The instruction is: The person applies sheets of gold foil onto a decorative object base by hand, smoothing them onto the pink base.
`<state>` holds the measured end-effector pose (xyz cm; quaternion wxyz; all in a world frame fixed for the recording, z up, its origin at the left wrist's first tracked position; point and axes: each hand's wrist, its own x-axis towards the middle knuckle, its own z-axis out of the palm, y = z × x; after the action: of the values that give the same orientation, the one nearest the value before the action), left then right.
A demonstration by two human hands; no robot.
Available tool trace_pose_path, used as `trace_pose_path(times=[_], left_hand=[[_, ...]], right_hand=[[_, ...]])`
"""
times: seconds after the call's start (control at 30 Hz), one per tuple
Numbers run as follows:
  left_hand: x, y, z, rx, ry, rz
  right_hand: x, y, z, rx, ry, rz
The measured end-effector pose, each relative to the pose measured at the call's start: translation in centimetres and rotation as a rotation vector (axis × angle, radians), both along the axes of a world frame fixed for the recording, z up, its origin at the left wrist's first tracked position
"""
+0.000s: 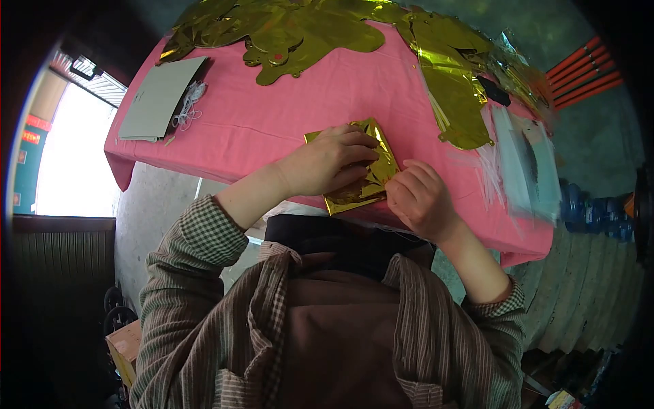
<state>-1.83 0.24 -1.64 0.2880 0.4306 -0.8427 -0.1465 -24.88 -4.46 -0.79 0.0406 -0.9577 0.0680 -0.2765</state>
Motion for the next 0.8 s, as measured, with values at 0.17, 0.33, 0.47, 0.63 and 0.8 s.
trace_pose_path(times=[0.17,0.33,0.47,0.63,0.8], left_hand=[[0.0,0.0,-0.1,-0.004,-0.001,0.002],[-0.1,0.1,0.1,0.002,0.007,0.006],[0.0,0.1,0.2,0.013,-0.001,0.002],[0.3,0.3,0.7,0.060,-0.038,-0.024],[-0.3,1.2,1.5,0.108,-0.138,-0.004]], right_hand=[[-0.2,0.0,0.6,-0.025,0.050,0.036],[-0.4,-0.2,0.9,0.031,0.081,0.087],[-0.8,-0.4,0.4,0.097,0.094,0.110],[-1.7,0.8,0.8,0.085,0.107,0.082],[-2.5,2.0,1.2,0.060,0.220,-0.030]])
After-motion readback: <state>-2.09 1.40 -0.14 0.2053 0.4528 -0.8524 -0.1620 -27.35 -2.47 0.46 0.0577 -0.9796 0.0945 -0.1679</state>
